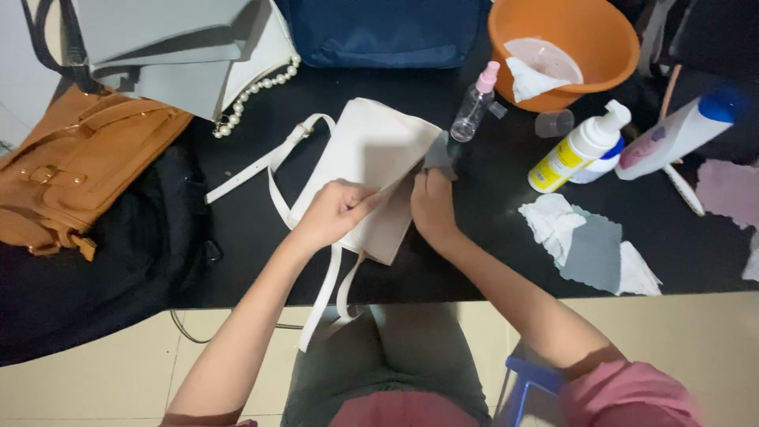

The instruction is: Cleaning and conditioning a white leather handbag using various cloths and cleaning solutions on a workshop table.

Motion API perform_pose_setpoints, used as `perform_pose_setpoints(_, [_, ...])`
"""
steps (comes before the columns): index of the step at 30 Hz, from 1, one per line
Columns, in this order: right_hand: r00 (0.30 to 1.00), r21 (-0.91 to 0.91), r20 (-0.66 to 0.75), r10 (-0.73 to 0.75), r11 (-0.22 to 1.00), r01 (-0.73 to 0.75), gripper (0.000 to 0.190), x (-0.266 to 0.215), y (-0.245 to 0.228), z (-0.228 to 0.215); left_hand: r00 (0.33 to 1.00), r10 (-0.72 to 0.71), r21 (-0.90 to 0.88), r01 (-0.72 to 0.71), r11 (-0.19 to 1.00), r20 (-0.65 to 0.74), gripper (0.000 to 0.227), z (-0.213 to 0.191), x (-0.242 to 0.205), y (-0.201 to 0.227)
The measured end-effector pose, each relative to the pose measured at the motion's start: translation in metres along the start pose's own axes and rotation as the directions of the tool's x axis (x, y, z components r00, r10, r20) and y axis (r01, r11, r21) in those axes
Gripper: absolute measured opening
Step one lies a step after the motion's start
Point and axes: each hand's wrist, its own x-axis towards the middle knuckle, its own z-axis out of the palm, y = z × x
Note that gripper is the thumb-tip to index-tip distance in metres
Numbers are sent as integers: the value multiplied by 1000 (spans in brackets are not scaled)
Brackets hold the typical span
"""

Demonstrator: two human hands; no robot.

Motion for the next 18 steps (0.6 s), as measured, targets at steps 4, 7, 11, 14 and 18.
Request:
perform_pose_setpoints(4, [964,216,19,266,940,-263,30,-8,-14,11,1000,-10,12,10,1000,2,26,0,0,2])
perform_pose_setpoints(7, [970,36,125,209,976,-214,33,-20,-51,-8,1000,7,-4,-7,1000,8,26,0,0,6])
perform_pose_setpoints(11, [986,17,86,140,990,-142,34,-43,-80,-22,1000,1,7,-1,1000,-14,32,-2,-2,17])
perform_pose_setpoints(14, [998,25,55,41,999,-42,33,-67,-112,-45,1000,17,19,-17,1000,-15,34,-1,-4,21])
perform_pose_setpoints(18, [990,61,120,-70,996,63,28,-100,-133,-46,1000,25,25,-25,999,-4,27,-1,-2,11])
